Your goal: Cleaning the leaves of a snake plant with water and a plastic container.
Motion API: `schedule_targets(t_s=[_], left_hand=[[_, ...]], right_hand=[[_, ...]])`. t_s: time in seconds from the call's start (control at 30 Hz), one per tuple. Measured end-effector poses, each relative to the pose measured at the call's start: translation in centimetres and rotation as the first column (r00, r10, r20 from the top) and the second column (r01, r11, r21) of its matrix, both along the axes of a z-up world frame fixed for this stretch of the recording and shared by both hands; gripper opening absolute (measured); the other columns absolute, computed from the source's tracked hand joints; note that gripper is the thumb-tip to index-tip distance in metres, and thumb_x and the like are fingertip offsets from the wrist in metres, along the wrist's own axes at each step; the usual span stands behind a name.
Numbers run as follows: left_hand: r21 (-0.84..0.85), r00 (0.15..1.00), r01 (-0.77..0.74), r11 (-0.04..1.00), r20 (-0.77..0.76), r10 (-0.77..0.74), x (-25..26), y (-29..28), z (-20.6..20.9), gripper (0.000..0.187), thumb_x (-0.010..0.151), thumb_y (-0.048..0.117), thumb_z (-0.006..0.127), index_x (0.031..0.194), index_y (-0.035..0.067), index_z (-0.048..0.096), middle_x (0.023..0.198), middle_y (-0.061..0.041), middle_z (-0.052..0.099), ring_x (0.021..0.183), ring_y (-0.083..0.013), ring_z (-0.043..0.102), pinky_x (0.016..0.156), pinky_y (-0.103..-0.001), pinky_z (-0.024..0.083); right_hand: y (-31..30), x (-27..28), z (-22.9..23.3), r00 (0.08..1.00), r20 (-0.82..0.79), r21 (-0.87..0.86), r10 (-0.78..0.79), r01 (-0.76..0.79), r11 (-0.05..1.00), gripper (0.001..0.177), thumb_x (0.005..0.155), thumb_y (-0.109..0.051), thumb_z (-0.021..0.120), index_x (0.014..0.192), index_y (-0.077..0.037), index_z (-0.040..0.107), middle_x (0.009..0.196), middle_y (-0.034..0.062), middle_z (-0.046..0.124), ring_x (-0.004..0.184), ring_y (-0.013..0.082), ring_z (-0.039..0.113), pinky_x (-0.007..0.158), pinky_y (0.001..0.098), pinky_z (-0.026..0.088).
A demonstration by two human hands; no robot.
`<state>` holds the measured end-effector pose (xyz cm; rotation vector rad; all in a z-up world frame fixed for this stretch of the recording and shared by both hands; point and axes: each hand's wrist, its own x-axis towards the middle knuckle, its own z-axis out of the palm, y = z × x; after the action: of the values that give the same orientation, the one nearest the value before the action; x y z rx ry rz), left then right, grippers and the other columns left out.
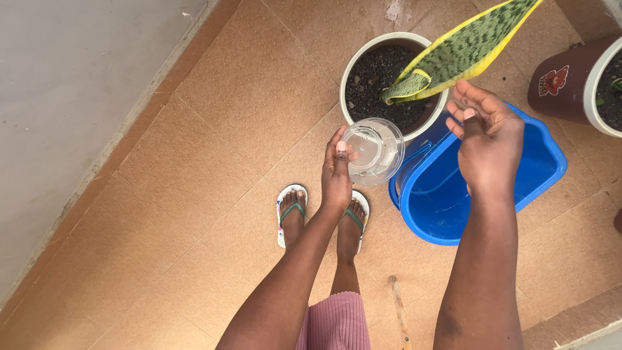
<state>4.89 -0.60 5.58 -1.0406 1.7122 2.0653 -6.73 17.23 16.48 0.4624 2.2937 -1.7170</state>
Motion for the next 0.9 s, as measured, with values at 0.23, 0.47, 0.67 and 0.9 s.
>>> schedule_targets(t_s=[0.23,0.47,0.67,0.9], left_hand=[[-0.003,0.999,0.021,1.0,0.03,-0.021,0.0,-0.5,-0.4,0.055,0.105,0.052,0.034,0.155,0.031,0.041,0.147,-0.012,0.055,0.127,-0.0188,0.06,0.101,-0.039,0.053],[-0.005,1.0,0.008,1.0,-0.025,-0.008,0.4,-0.2,-0.9,0.056,0.104,0.053,0.035,0.154,0.03,0.042,0.152,-0.009,0.05,0.125,-0.0192,0.06,0.103,-0.039,0.051],[0.04,0.992,-0.061,0.997,-0.112,0.065,0.5,0.3,-1.0,0.06,0.104,0.055,0.04,0.155,0.024,0.043,0.149,-0.01,0.052,0.121,-0.0191,0.06,0.104,-0.039,0.05],[0.04,0.988,-0.055,0.998,-0.142,0.061,0.8,0.7,-0.8,0.058,0.106,0.051,0.043,0.156,0.019,0.044,0.141,-0.012,0.058,0.115,-0.0163,0.06,0.102,-0.036,0.05]], right_hand=[[-0.7,0.8,-0.3,0.996,-0.075,-0.035,-0.043,0.041,0.999,0.04,0.1,0.007,0.057,0.138,-0.003,0.062,0.141,0.0157,0.063,0.117,0.0193,0.072,0.091,0.0295,0.065],[-3.3,4.0,-2.9,0.993,-0.108,0.115,-0.055,0.067,0.991,0.023,0.097,0.001,0.073,0.12,0.0,0.072,0.114,0.013,0.076,0.089,0.0127,0.072,0.074,0.0268,0.062],[-7.2,7.2,-6.7,0.995,0.093,0.305,0.039,-0.066,0.95,0.04,0.089,-0.003,0.074,0.127,-0.001,0.064,0.121,0.0159,0.068,0.096,0.0161,0.072,0.072,0.0266,0.062],[-8.6,8.0,-12.1,0.958,0.118,-0.071,-0.26,0.27,0.96,0.035,0.094,-0.002,0.067,0.127,0.004,0.058,0.124,0.0167,0.065,0.102,0.0189,0.069,0.084,0.0292,0.057]])
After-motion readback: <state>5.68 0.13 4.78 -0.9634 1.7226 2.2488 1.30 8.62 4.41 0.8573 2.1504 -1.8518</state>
